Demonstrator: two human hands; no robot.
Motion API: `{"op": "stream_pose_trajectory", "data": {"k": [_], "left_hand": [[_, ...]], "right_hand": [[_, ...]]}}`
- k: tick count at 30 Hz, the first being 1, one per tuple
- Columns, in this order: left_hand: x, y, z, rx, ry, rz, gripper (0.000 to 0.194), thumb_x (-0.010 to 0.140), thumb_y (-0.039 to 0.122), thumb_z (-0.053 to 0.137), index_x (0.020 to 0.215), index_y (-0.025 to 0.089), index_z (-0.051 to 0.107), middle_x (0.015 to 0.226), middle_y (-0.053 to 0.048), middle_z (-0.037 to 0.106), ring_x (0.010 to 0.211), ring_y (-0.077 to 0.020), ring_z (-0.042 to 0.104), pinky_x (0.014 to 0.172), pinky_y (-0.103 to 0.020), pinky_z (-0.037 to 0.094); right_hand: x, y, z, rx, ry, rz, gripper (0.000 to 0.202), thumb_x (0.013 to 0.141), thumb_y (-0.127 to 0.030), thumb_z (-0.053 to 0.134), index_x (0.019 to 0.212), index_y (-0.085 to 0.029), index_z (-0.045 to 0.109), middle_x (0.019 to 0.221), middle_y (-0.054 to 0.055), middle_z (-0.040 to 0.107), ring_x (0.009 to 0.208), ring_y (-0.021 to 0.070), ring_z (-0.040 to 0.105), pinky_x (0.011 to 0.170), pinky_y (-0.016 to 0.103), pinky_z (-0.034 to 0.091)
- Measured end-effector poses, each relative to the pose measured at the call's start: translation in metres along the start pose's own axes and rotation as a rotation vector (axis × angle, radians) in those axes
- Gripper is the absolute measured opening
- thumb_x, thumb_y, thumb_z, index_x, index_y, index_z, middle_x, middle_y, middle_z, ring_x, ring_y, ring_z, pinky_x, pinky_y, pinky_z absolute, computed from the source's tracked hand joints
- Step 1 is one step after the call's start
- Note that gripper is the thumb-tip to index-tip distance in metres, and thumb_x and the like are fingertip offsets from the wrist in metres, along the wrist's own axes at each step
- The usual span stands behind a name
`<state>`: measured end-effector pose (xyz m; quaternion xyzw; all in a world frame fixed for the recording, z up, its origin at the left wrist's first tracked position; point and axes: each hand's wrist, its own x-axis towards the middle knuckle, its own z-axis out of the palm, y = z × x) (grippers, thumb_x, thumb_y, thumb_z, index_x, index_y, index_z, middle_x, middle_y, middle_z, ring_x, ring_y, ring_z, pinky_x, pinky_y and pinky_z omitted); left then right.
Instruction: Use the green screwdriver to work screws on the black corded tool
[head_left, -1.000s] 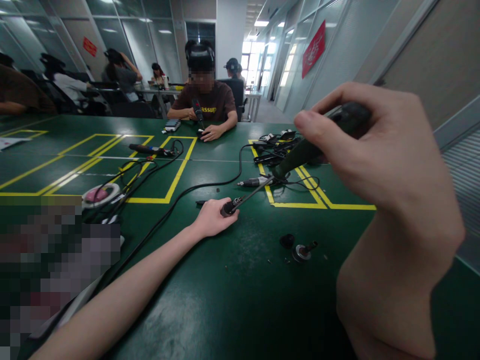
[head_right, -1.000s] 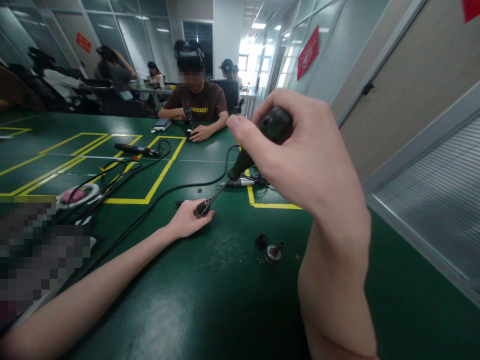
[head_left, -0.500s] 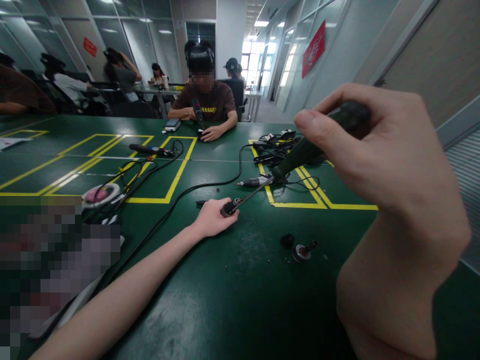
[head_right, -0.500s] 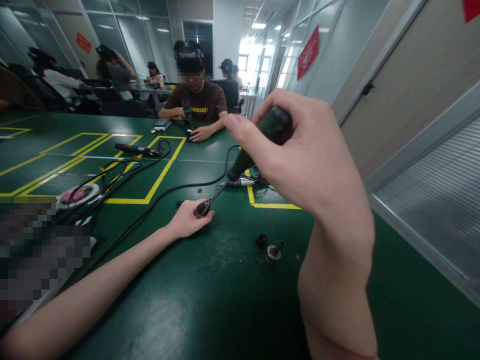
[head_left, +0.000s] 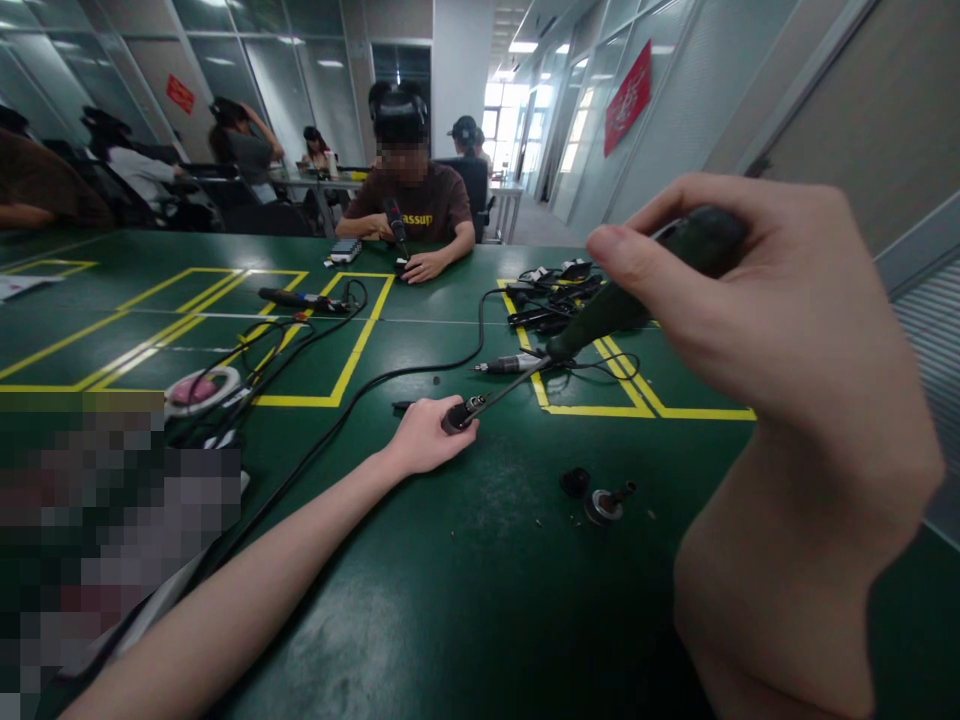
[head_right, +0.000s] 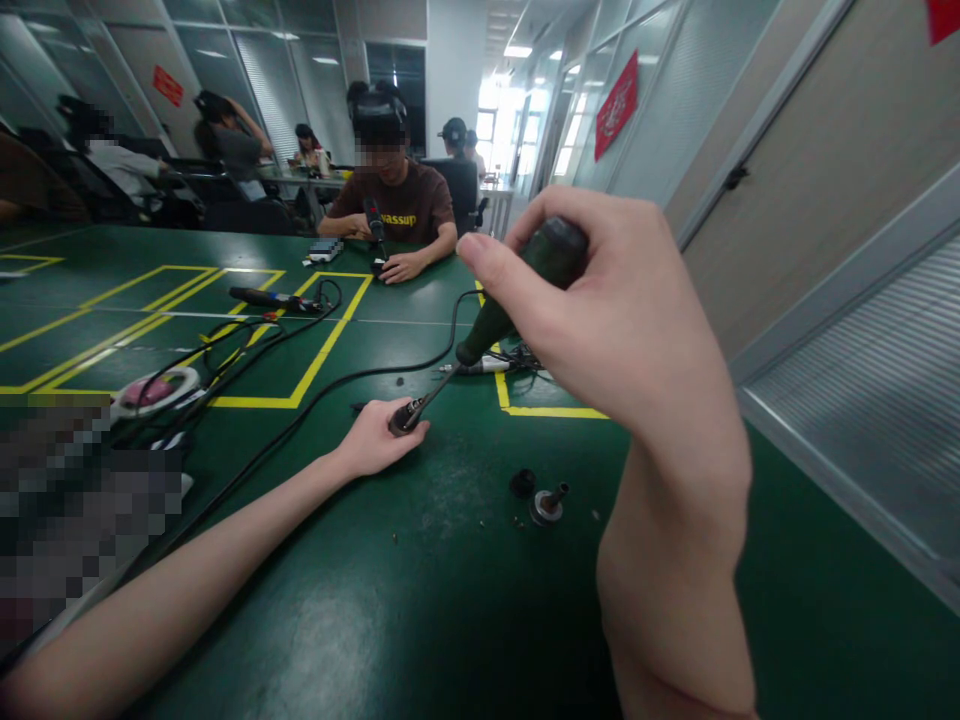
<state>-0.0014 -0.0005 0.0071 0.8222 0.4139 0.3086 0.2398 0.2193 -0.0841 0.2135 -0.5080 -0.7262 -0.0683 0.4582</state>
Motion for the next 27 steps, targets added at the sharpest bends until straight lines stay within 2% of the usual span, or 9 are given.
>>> {"op": "stream_pose_trajectory", "data": {"k": [4,6,10,12,15,17,21,23,27], "left_hand": [[0.0002,-0.0006,-0.0005,-0.003,-0.001,-0.007,0.035,0.087,0.034,0.064,0.065,0.022,0.039,0.058,0.005,0.044,0.055,-0.0109,0.039,0.061,-0.027,0.029],[0.0001,-0.0009,-0.0002,-0.003,0.002,-0.004,0.035,0.087,0.034,0.063,0.065,0.022,0.040,0.058,0.005,0.044,0.055,-0.0108,0.039,0.061,-0.027,0.029],[-0.0001,-0.0006,-0.0001,-0.004,0.005,0.003,0.035,0.087,0.034,0.064,0.064,0.022,0.040,0.058,0.005,0.045,0.055,-0.0107,0.040,0.061,-0.027,0.030],[-0.0002,-0.0005,-0.0003,-0.006,0.000,0.002,0.035,0.087,0.034,0.063,0.064,0.022,0.040,0.058,0.005,0.045,0.055,-0.0108,0.040,0.061,-0.026,0.030],[-0.0003,-0.0009,-0.0004,-0.007,-0.004,-0.009,0.034,0.088,0.035,0.062,0.065,0.022,0.041,0.059,0.005,0.046,0.055,-0.0110,0.040,0.061,-0.027,0.029],[-0.0004,-0.0011,-0.0004,-0.009,-0.005,-0.010,0.034,0.088,0.035,0.063,0.065,0.022,0.041,0.058,0.005,0.045,0.055,-0.0111,0.040,0.061,-0.027,0.030],[-0.0002,-0.0005,-0.0008,-0.001,0.001,0.004,0.036,0.088,0.034,0.064,0.064,0.022,0.040,0.057,0.006,0.044,0.054,-0.0108,0.039,0.061,-0.027,0.029],[-0.0002,0.0000,-0.0011,0.004,0.002,0.007,0.037,0.087,0.034,0.065,0.063,0.022,0.039,0.057,0.006,0.043,0.054,-0.0107,0.038,0.061,-0.027,0.029],[-0.0003,0.0005,-0.0013,-0.002,0.000,0.001,0.037,0.087,0.034,0.064,0.063,0.022,0.040,0.058,0.005,0.045,0.054,-0.0110,0.040,0.060,-0.026,0.030]], "right_hand": [[0.0018,0.0010,-0.0007,-0.016,-0.010,0.003,0.010,0.087,-0.028,0.070,0.081,-0.021,0.067,0.075,-0.002,0.061,0.065,0.0103,0.057,0.057,0.024,0.046],[0.0025,0.0003,-0.0008,-0.002,-0.020,0.002,0.013,0.086,-0.032,0.068,0.080,-0.021,0.066,0.074,-0.001,0.061,0.064,0.0112,0.056,0.055,0.025,0.045],[0.0024,-0.0010,0.0002,0.052,-0.013,0.009,0.039,0.092,-0.054,0.066,0.071,-0.022,0.061,0.060,-0.003,0.049,0.054,0.0105,0.048,0.046,0.026,0.036],[0.0019,-0.0006,0.0004,0.056,-0.013,0.014,0.036,0.092,-0.049,0.068,0.071,-0.021,0.062,0.060,-0.003,0.050,0.055,0.0095,0.048,0.048,0.024,0.036],[0.0011,0.0001,-0.0002,0.045,-0.016,0.010,0.016,0.088,-0.034,0.069,0.079,-0.021,0.065,0.071,-0.003,0.060,0.063,0.0101,0.055,0.055,0.024,0.042],[0.0005,-0.0006,-0.0006,0.037,-0.013,0.004,0.011,0.087,-0.030,0.068,0.081,-0.021,0.066,0.075,-0.002,0.062,0.067,0.0108,0.057,0.058,0.025,0.044],[-0.0003,-0.0029,0.0001,0.054,0.009,0.021,0.039,0.094,-0.054,0.067,0.073,-0.021,0.062,0.063,-0.002,0.051,0.057,0.0110,0.048,0.050,0.028,0.035],[0.0000,-0.0026,0.0005,0.064,-0.012,0.023,0.043,0.095,-0.057,0.066,0.072,-0.021,0.061,0.060,-0.003,0.047,0.055,0.0105,0.047,0.049,0.028,0.034],[0.0006,-0.0002,0.0000,0.036,-0.006,0.013,0.019,0.092,-0.034,0.068,0.079,-0.020,0.064,0.071,-0.003,0.060,0.065,0.0105,0.056,0.058,0.026,0.041]]}}
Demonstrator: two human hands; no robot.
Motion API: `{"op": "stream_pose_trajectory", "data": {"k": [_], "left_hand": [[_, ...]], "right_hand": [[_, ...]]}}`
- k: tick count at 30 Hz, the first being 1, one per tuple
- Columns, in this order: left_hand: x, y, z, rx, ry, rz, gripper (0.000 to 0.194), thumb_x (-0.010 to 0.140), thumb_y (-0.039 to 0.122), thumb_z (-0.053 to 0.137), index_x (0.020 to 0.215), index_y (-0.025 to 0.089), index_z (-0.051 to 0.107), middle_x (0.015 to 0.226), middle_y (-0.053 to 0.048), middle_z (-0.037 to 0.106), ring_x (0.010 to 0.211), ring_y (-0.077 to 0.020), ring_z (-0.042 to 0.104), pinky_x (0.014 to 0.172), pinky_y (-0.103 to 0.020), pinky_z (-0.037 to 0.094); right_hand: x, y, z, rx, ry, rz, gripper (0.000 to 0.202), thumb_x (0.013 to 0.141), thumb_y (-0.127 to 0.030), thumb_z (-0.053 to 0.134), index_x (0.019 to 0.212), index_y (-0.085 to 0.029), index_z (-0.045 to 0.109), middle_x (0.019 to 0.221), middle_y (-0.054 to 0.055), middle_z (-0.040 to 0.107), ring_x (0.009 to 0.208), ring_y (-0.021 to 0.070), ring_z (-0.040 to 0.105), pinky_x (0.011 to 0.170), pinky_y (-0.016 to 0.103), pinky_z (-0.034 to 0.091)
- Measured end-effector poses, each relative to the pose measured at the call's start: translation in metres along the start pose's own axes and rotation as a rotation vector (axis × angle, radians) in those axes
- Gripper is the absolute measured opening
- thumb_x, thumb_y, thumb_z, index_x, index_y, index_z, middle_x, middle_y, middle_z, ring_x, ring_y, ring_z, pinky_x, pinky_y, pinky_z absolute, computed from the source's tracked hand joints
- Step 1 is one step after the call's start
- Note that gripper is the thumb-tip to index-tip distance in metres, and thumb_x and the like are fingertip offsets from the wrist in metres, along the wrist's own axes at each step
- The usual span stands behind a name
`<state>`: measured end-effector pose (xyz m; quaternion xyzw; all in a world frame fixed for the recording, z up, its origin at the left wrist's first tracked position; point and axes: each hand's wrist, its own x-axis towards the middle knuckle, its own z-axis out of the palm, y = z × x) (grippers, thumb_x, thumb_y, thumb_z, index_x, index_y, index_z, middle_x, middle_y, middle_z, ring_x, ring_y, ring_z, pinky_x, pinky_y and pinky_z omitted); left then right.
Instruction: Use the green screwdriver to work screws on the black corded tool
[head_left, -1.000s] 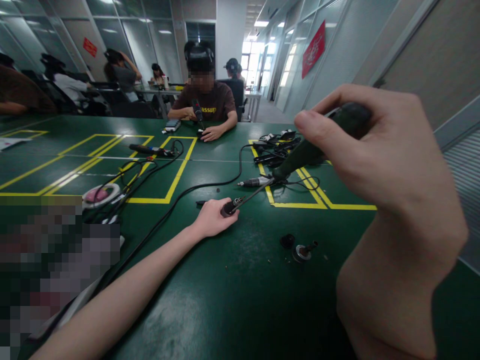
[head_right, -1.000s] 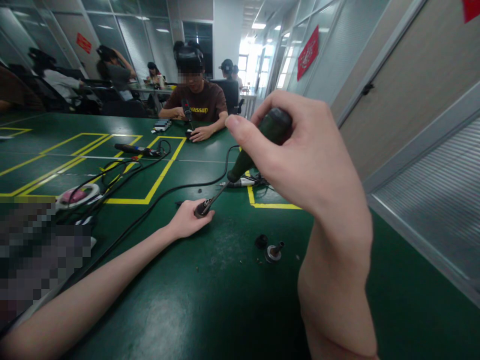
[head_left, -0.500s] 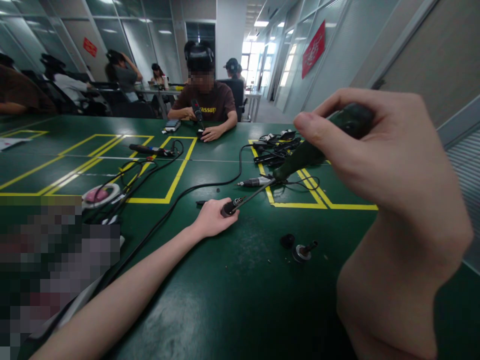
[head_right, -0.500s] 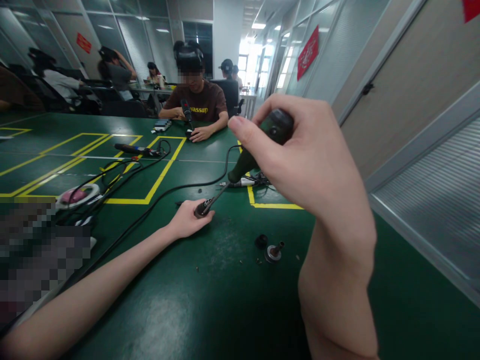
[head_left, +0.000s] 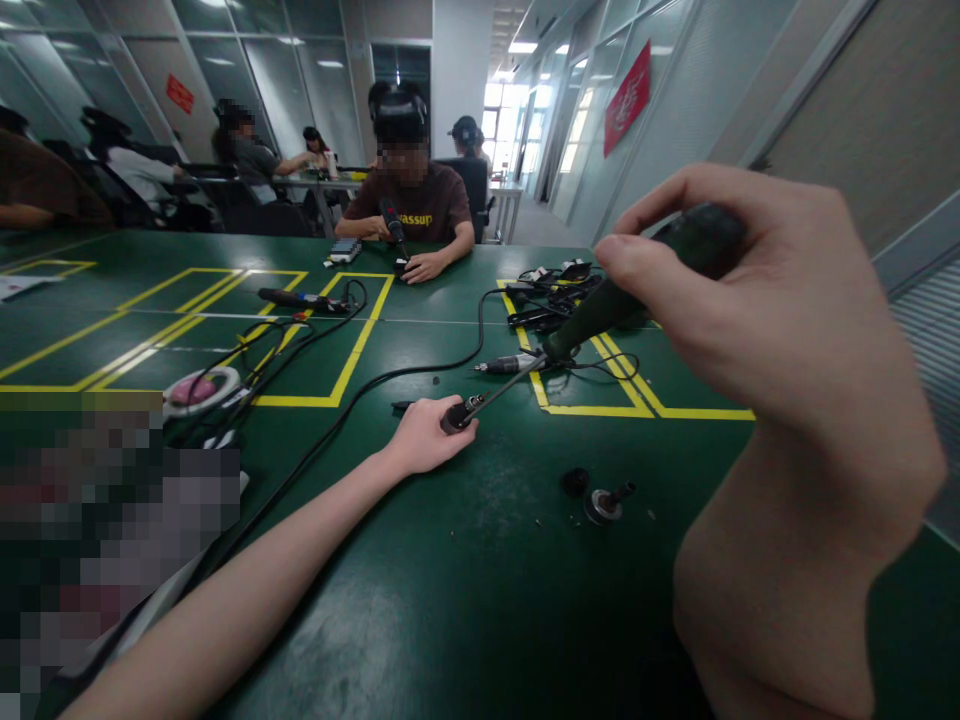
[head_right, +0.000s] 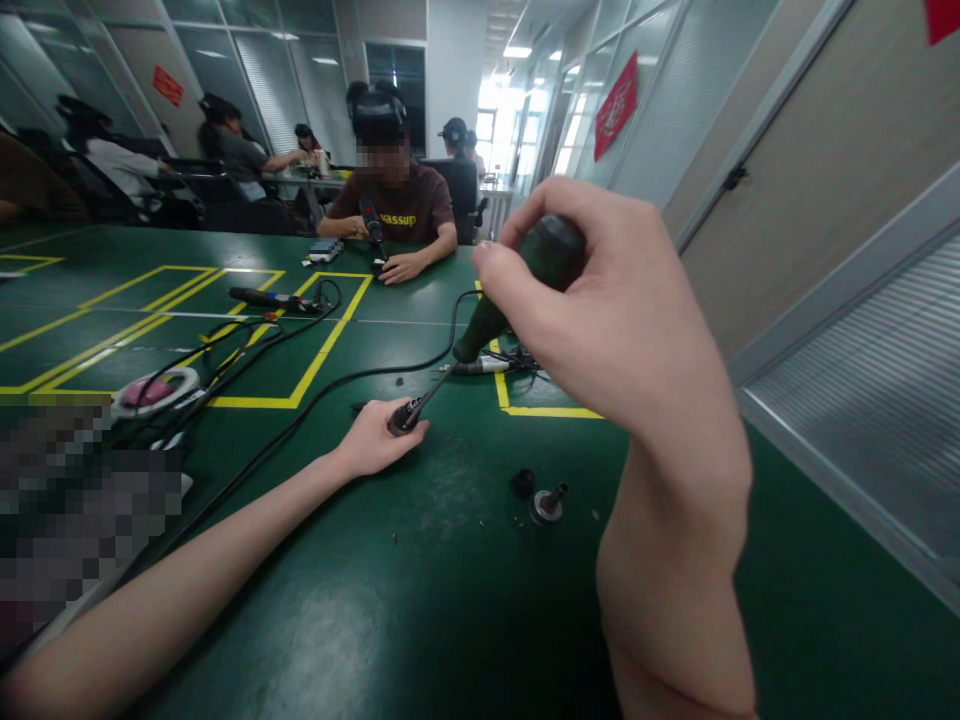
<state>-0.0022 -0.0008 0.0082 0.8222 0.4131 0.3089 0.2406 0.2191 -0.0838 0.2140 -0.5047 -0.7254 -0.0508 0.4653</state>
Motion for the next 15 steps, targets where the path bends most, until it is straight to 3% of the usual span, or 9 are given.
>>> {"op": "stream_pose_trajectory", "data": {"k": [3,9,15], "left_hand": [[0.0001,-0.0002,0.0004,0.001,0.004,-0.004,0.036,0.087,0.034,0.065,0.063,0.022,0.040,0.058,0.005,0.045,0.054,-0.0112,0.041,0.061,-0.027,0.030],[0.0004,-0.0003,0.0004,-0.006,0.004,0.006,0.036,0.087,0.034,0.064,0.063,0.022,0.040,0.057,0.005,0.045,0.054,-0.0109,0.039,0.060,-0.027,0.030],[-0.0001,-0.0006,0.0005,-0.007,0.003,0.004,0.036,0.088,0.034,0.064,0.064,0.022,0.041,0.058,0.005,0.047,0.054,-0.0111,0.040,0.060,-0.026,0.030]], "right_hand": [[-0.0002,-0.0002,0.0002,-0.020,0.001,0.015,0.011,0.090,-0.028,0.068,0.082,-0.021,0.066,0.077,-0.002,0.063,0.068,0.0112,0.058,0.059,0.026,0.042],[-0.0006,-0.0028,0.0024,0.006,-0.001,0.011,0.040,0.097,-0.050,0.065,0.070,-0.022,0.061,0.061,-0.004,0.050,0.056,0.0091,0.049,0.052,0.026,0.035],[-0.0001,-0.0029,0.0011,-0.006,0.012,0.014,0.009,0.084,-0.028,0.067,0.080,-0.022,0.065,0.075,-0.001,0.062,0.067,0.0126,0.057,0.058,0.027,0.043]]}}
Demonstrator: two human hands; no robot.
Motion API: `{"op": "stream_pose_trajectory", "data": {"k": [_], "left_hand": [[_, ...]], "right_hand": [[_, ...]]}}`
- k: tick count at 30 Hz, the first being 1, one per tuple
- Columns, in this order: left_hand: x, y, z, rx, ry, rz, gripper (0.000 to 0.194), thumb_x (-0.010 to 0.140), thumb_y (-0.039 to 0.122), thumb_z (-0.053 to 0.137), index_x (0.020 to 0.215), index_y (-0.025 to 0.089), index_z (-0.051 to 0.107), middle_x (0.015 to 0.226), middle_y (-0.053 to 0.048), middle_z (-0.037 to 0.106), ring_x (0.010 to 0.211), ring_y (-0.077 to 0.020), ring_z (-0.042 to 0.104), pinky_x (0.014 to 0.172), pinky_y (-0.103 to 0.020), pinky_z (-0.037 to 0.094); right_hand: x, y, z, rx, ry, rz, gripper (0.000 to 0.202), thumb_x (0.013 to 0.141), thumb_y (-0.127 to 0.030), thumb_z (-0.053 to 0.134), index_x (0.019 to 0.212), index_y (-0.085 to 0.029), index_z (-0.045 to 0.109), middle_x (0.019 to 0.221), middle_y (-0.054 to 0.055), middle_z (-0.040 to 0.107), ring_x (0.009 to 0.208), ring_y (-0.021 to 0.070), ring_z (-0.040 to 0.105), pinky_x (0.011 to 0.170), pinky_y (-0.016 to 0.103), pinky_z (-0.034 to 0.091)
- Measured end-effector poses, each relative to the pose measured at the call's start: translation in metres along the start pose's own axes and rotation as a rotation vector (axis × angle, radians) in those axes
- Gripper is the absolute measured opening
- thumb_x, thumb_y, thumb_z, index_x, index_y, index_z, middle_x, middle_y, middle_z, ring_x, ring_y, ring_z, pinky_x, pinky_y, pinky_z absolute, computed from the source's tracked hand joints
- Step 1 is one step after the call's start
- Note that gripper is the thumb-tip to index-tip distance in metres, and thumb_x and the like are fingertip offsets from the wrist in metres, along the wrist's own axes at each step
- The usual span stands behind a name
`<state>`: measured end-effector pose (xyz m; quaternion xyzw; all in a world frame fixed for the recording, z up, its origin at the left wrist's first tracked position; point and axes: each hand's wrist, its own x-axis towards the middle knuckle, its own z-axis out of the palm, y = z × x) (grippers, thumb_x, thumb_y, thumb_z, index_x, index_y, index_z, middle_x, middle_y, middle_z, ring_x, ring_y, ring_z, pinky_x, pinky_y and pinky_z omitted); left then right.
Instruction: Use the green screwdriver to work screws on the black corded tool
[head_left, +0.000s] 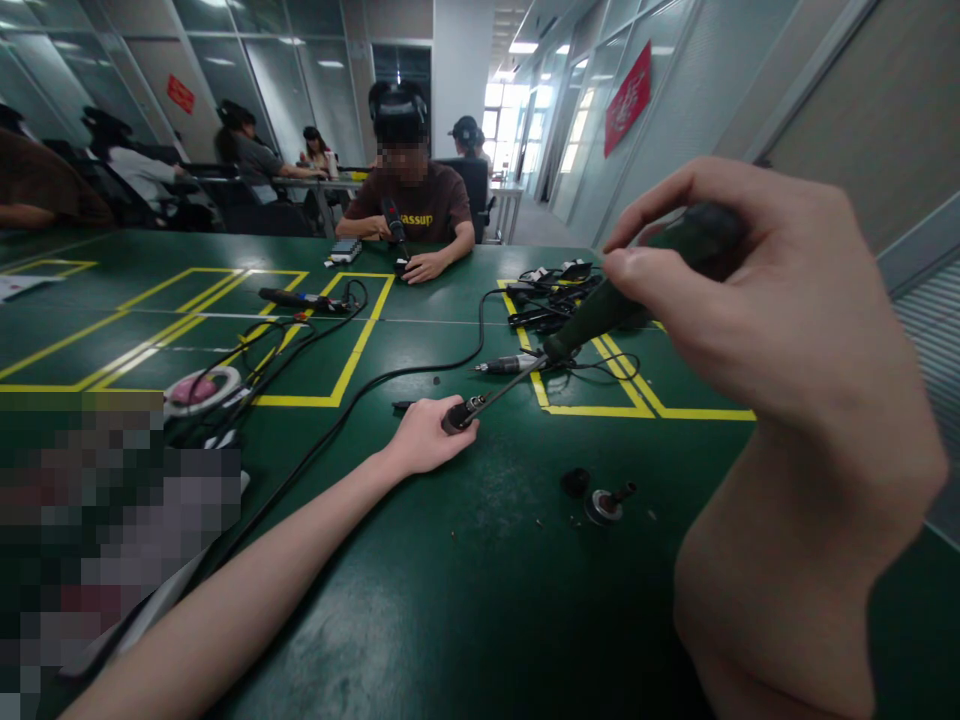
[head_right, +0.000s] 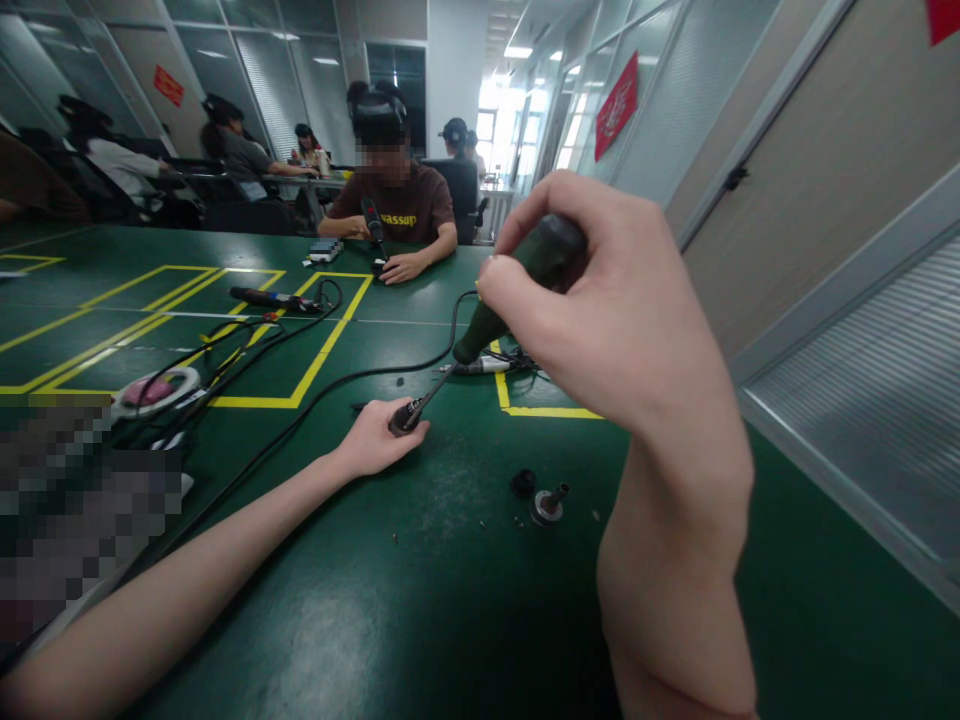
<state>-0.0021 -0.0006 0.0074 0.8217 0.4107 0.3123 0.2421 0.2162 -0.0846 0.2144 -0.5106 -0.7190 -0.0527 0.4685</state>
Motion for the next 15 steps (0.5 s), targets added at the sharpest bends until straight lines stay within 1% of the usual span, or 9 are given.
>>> {"op": "stream_pose_trajectory", "data": {"k": [1,5,6,8,11,12,13,15], "left_hand": [[-0.0001,-0.0003,0.0001,0.001,0.001,0.001,0.036,0.088,0.034,0.064,0.064,0.022,0.041,0.058,0.005,0.047,0.055,-0.0110,0.040,0.060,-0.026,0.030],[-0.0001,-0.0007,0.0000,0.010,-0.002,-0.001,0.036,0.088,0.033,0.065,0.064,0.022,0.041,0.058,0.005,0.047,0.055,-0.0110,0.041,0.061,-0.026,0.031],[0.0000,-0.0005,-0.0001,0.012,-0.004,-0.004,0.036,0.088,0.033,0.065,0.064,0.022,0.041,0.058,0.005,0.047,0.055,-0.0110,0.041,0.061,-0.026,0.031],[0.0004,0.0001,-0.0002,0.013,-0.011,-0.012,0.036,0.088,0.033,0.065,0.064,0.022,0.041,0.058,0.005,0.047,0.056,-0.0111,0.041,0.061,-0.026,0.030],[0.0010,0.0008,0.0000,0.013,-0.015,-0.020,0.036,0.087,0.034,0.064,0.064,0.022,0.040,0.058,0.005,0.045,0.056,-0.0112,0.039,0.061,-0.027,0.029],[0.0011,0.0009,0.0001,0.011,-0.014,-0.020,0.036,0.087,0.034,0.064,0.064,0.022,0.040,0.058,0.005,0.045,0.056,-0.0111,0.039,0.061,-0.027,0.029],[0.0011,0.0009,0.0002,0.009,-0.011,-0.018,0.036,0.087,0.034,0.064,0.064,0.022,0.040,0.058,0.005,0.045,0.056,-0.0111,0.039,0.061,-0.026,0.029],[0.0009,0.0006,0.0002,0.008,-0.009,-0.012,0.036,0.088,0.034,0.064,0.064,0.022,0.041,0.058,0.005,0.046,0.056,-0.0111,0.040,0.061,-0.026,0.029]], "right_hand": [[0.0004,0.0003,0.0001,-0.001,-0.004,-0.001,0.010,0.084,-0.030,0.066,0.079,-0.022,0.065,0.074,-0.001,0.061,0.066,0.0130,0.056,0.057,0.028,0.042],[0.0013,0.0008,0.0004,0.015,-0.002,-0.012,0.034,0.091,-0.050,0.067,0.072,-0.023,0.061,0.063,-0.002,0.052,0.057,0.0130,0.049,0.051,0.028,0.034],[0.0011,0.0008,0.0001,0.022,-0.005,-0.011,0.037,0.092,-0.052,0.067,0.071,-0.022,0.061,0.061,-0.002,0.050,0.056,0.0126,0.048,0.050,0.028,0.033],[0.0004,0.0007,-0.0005,0.027,-0.012,-0.004,0.032,0.092,-0.048,0.067,0.073,-0.022,0.062,0.063,-0.002,0.053,0.057,0.0118,0.051,0.050,0.027,0.035],[-0.0003,0.0007,-0.0007,0.010,-0.011,-0.004,0.014,0.086,-0.033,0.068,0.079,-0.021,0.065,0.074,-0.002,0.062,0.066,0.0116,0.058,0.057,0.025,0.043],[-0.0004,0.0007,-0.0003,0.007,-0.006,-0.011,0.010,0.086,-0.030,0.067,0.080,-0.021,0.065,0.076,-0.002,0.063,0.067,0.0116,0.059,0.058,0.025,0.044],[-0.0003,0.0006,0.0001,0.008,-0.001,-0.017,0.011,0.087,-0.031,0.068,0.081,-0.021,0.065,0.076,-0.001,0.063,0.067,0.0116,0.058,0.058,0.025,0.045],[0.0001,0.0003,0.0009,0.016,0.004,-0.027,0.024,0.091,-0.040,0.068,0.077,-0.021,0.064,0.070,-0.002,0.059,0.061,0.0114,0.055,0.054,0.026,0.042]]}}
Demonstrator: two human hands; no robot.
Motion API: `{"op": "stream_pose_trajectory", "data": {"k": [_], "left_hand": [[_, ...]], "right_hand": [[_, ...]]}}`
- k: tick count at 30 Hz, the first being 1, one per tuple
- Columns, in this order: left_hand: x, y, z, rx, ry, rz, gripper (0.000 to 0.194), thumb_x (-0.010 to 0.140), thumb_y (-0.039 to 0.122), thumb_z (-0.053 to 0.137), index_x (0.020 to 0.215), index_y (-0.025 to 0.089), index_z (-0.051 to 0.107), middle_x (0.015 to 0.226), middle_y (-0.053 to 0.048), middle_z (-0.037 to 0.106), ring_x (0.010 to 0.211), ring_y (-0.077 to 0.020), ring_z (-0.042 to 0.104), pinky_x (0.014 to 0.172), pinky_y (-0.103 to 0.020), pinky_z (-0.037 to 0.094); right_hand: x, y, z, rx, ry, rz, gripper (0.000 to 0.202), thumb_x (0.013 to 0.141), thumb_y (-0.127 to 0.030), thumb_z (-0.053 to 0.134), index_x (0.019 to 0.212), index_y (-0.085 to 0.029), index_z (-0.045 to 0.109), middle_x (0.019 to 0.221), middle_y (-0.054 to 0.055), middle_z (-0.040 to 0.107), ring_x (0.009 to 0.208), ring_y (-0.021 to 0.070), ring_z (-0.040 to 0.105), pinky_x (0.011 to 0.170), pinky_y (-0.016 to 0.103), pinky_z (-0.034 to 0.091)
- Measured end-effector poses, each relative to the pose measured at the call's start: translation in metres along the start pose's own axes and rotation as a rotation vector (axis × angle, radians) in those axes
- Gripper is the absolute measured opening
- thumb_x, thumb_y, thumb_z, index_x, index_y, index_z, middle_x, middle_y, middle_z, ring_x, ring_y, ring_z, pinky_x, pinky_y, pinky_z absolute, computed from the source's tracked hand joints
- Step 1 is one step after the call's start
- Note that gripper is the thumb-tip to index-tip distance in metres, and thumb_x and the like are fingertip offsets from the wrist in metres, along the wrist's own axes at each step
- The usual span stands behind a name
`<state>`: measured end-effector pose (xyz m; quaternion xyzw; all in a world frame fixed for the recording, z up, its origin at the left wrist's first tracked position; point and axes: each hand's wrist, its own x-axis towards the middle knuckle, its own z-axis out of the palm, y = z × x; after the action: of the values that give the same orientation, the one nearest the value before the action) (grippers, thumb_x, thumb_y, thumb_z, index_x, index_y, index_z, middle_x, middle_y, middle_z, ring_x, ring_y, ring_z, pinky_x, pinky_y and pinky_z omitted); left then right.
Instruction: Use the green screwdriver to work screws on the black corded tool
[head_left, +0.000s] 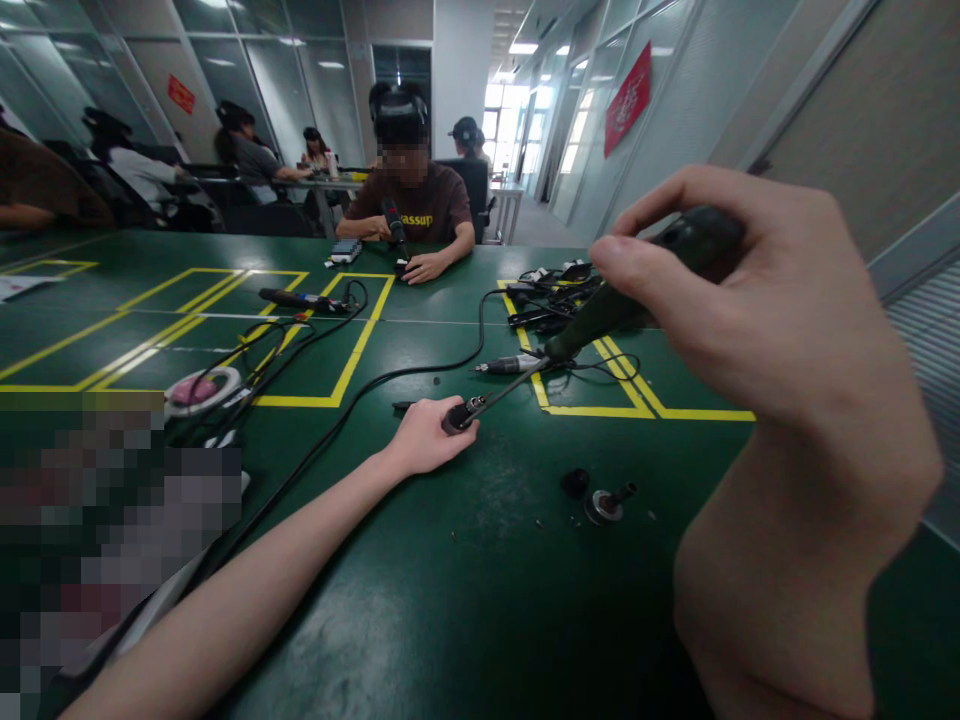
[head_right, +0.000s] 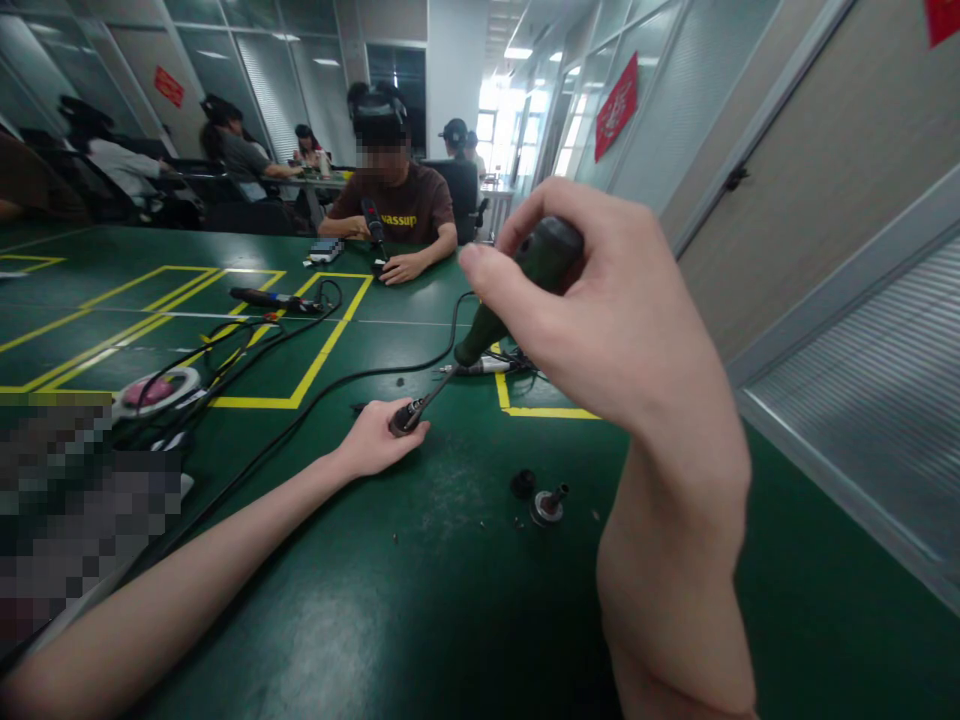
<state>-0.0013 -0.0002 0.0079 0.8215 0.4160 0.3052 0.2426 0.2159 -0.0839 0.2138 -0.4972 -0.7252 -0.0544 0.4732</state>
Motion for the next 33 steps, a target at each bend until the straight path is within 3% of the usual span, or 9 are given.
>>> {"op": "stream_pose_trajectory", "data": {"k": [3,9,15,21,27,33], "left_hand": [[-0.0004,-0.0004,-0.0005,0.005,0.000,0.004,0.034,0.087,0.033,0.065,0.064,0.022,0.043,0.058,0.005,0.046,0.055,-0.0112,0.041,0.061,-0.026,0.030],[-0.0005,0.0006,-0.0012,0.004,0.002,-0.001,0.036,0.088,0.034,0.064,0.064,0.022,0.041,0.058,0.005,0.046,0.055,-0.0114,0.040,0.061,-0.026,0.030],[-0.0003,-0.0003,-0.0009,0.004,0.004,0.010,0.034,0.088,0.034,0.065,0.064,0.022,0.043,0.058,0.004,0.049,0.056,-0.0117,0.043,0.061,-0.026,0.031],[-0.0001,0.0006,-0.0013,-0.004,0.006,0.006,0.034,0.088,0.034,0.064,0.064,0.022,0.042,0.058,0.004,0.047,0.055,-0.0117,0.041,0.061,-0.027,0.031],[-0.0003,0.0017,-0.0013,0.001,-0.002,0.002,0.034,0.087,0.033,0.065,0.064,0.022,0.044,0.057,0.005,0.045,0.054,-0.0113,0.039,0.059,-0.026,0.029],[-0.0003,0.0013,-0.0016,-0.006,0.006,0.012,0.033,0.087,0.032,0.066,0.064,0.021,0.045,0.057,0.005,0.047,0.054,-0.0109,0.040,0.059,-0.026,0.030]], "right_hand": [[0.0001,-0.0003,-0.0002,0.003,-0.012,-0.001,0.039,0.095,-0.052,0.067,0.071,-0.022,0.061,0.062,-0.002,0.051,0.056,0.0118,0.051,0.050,0.028,0.039],[-0.0009,-0.0006,-0.0018,0.001,-0.005,0.032,0.009,0.083,-0.031,0.065,0.081,-0.022,0.065,0.077,0.000,0.062,0.068,0.0129,0.058,0.059,0.027,0.046],[0.0007,-0.0017,-0.0011,0.020,-0.017,0.021,0.040,0.091,-0.056,0.068,0.071,-0.023,0.060,0.062,-0.002,0.051,0.057,0.0129,0.050,0.051,0.030,0.038],[-0.0010,-0.0003,-0.0025,-0.015,-0.021,-0.009,0.010,0.085,-0.031,0.063,0.083,-0.022,0.066,0.079,-0.001,0.063,0.073,0.0135,0.061,0.066,0.029,0.047],[-0.0005,-0.0056,-0.0006,0.049,-0.005,0.045,0.042,0.089,-0.057,0.068,0.067,-0.022,0.060,0.058,-0.003,0.043,0.055,0.0129,0.048,0.052,0.031,0.036],[-0.0001,-0.0004,-0.0033,-0.022,-0.019,0.003,0.011,0.085,-0.031,0.064,0.081,-0.022,0.068,0.076,-0.001,0.063,0.069,0.0134,0.058,0.061,0.028,0.044]]}}
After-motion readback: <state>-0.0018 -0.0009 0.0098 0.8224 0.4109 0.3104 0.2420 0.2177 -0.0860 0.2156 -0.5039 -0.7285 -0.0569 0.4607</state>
